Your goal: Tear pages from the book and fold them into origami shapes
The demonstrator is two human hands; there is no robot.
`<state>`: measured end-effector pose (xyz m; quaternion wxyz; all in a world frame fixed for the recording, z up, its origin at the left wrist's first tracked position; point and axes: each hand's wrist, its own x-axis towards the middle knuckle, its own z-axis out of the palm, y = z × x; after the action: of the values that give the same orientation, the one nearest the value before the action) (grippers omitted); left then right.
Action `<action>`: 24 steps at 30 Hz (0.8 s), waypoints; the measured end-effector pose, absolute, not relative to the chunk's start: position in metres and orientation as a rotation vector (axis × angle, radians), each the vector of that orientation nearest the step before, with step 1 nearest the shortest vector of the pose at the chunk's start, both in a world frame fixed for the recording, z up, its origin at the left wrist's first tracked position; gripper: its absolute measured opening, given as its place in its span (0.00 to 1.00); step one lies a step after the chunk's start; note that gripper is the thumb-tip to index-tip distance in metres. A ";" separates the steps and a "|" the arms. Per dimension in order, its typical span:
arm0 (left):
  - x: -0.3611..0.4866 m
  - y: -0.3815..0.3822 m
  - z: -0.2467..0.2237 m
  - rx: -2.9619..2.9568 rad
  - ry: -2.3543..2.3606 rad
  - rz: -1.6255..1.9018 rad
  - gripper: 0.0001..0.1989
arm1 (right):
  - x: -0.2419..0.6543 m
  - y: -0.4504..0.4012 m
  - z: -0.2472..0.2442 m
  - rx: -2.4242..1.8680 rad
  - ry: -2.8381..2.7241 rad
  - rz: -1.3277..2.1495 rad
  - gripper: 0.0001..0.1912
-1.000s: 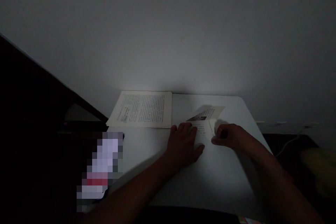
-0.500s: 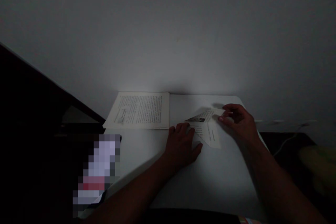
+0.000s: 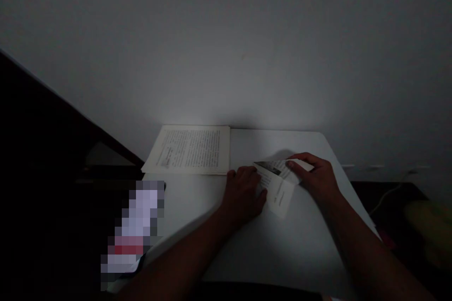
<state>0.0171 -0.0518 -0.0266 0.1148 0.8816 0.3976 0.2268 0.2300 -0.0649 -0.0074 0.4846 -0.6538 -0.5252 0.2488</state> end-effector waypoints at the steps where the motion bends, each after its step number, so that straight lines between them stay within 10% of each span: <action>1: 0.017 -0.051 -0.027 2.574 1.164 0.685 0.14 | 0.229 -0.066 -0.007 -1.606 -1.248 0.600 0.14; 24: 0.010 -0.046 -0.027 2.705 1.071 0.539 0.17 | 0.251 -0.066 -0.028 -1.540 -2.001 0.234 0.06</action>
<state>0.0104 -0.0459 -0.0272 0.0913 0.9103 0.3606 0.1815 0.2508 -0.0659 -0.0285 0.2983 -0.5798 -0.7531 0.0881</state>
